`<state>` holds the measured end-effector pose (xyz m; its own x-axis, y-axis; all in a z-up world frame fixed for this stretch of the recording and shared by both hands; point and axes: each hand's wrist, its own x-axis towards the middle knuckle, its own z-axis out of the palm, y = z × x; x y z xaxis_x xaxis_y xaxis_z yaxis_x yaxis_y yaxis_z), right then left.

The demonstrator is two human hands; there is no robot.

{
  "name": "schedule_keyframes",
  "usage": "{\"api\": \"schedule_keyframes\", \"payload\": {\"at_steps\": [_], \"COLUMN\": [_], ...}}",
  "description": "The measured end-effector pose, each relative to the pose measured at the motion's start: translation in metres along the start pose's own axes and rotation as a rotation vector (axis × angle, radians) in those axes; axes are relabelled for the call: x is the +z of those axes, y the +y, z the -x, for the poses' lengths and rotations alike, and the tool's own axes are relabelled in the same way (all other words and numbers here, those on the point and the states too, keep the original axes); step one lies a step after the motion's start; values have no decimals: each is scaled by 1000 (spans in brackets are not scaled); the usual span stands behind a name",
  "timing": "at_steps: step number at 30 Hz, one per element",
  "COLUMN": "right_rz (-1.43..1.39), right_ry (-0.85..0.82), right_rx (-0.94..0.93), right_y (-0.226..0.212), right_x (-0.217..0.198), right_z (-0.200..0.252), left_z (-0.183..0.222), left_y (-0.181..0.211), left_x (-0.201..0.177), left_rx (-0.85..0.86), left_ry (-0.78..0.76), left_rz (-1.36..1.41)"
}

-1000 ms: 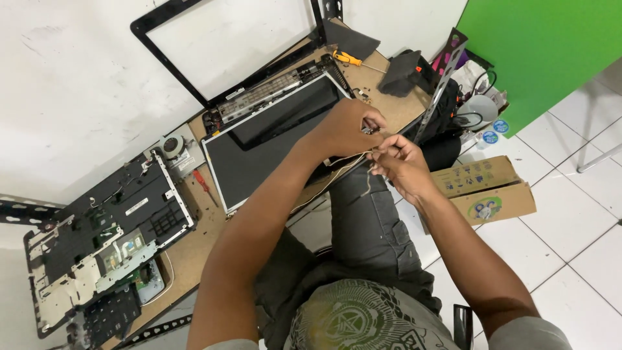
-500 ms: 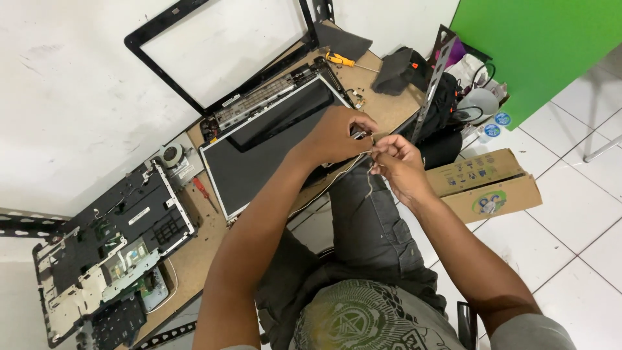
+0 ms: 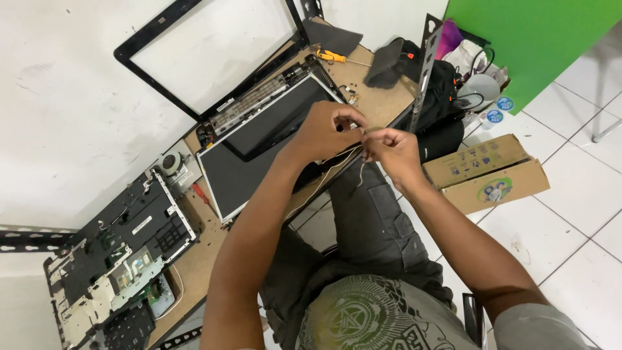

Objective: Reinstalling an LCD panel into a laptop lid, including connecting the display cable and routing wires.

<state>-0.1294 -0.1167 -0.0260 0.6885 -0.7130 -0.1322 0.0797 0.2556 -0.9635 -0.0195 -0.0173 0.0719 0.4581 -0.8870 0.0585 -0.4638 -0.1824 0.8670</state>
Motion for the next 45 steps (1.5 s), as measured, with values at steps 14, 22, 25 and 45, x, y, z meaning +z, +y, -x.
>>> {"api": "schedule_keyframes", "payload": {"at_steps": [14, 22, 25, 45], "right_rz": [-50, -100, -116, -146], "right_ry": [15, -30, -36, -44], "right_rx": [22, 105, 96, 26], "right_y": [11, 10, 18, 48], "right_x": [1, 0, -1, -6], "right_z": [-11, -7, -9, -20], "left_z": [2, 7, 6, 8], "left_y": [-12, -8, -12, -61], "left_x": [1, 9, 10, 8], "left_rx": [18, 5, -3, 65], "left_ry": [-15, -24, -16, -38], "left_rz": [41, -5, -60, -495]}}
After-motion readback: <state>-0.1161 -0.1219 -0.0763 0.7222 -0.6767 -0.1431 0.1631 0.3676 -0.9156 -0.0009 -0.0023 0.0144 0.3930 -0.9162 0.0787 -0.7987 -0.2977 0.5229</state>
